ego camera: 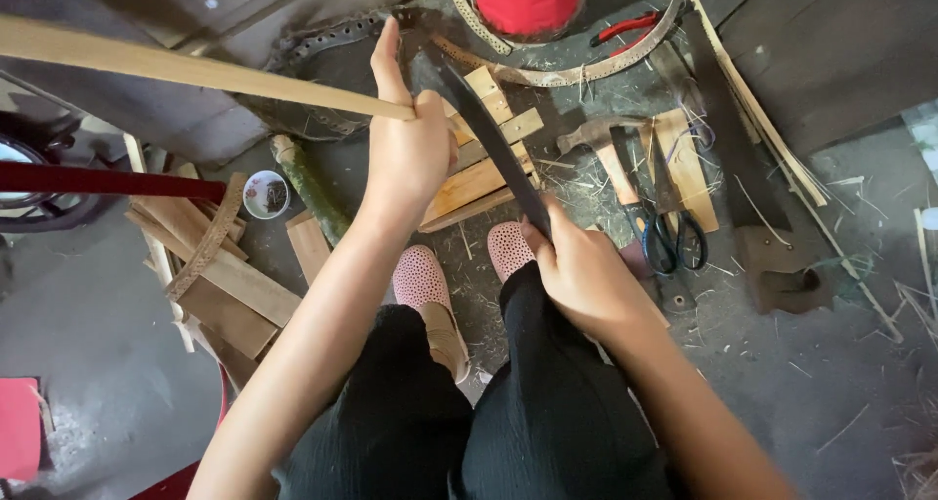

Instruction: Shaping a thin wooden strip by shaving it with a curved blade

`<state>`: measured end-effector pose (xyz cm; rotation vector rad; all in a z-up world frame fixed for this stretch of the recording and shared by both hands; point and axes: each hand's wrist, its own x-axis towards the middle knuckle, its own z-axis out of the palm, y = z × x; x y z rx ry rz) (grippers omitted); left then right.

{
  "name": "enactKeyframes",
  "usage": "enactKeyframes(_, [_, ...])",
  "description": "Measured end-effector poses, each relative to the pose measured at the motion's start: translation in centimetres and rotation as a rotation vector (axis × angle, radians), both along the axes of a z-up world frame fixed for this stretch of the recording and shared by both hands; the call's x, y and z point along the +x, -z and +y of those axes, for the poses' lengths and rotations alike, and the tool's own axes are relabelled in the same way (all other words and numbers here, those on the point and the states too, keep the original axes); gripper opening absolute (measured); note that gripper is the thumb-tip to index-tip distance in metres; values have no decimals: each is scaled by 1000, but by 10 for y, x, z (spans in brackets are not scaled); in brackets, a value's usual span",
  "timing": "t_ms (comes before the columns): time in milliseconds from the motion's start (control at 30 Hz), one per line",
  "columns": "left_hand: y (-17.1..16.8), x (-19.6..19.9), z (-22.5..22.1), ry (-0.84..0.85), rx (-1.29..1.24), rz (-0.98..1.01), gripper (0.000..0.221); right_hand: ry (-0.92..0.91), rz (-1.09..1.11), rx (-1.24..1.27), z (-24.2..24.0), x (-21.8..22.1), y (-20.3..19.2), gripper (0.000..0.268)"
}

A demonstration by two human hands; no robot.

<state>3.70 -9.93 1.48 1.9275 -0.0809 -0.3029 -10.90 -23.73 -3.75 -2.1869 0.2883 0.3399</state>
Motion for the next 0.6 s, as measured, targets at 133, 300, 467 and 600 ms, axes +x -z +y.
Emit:
enactKeyframes(133, [1, 2, 0, -19, -9, 11, 83, 20, -108, -5, 2, -1, 4, 46])
enactKeyframes(300, [4, 7, 0, -52, 19, 19, 81, 43, -81, 59, 0, 1, 3, 48])
enactKeyframes(467, [9, 7, -1, -32, 33, -62, 83, 15, -53, -22, 0, -2, 9, 48])
enactKeyframes(600, [27, 9, 2, 2, 34, -174, 82, -45, 66, -108, 2, 0, 0, 45])
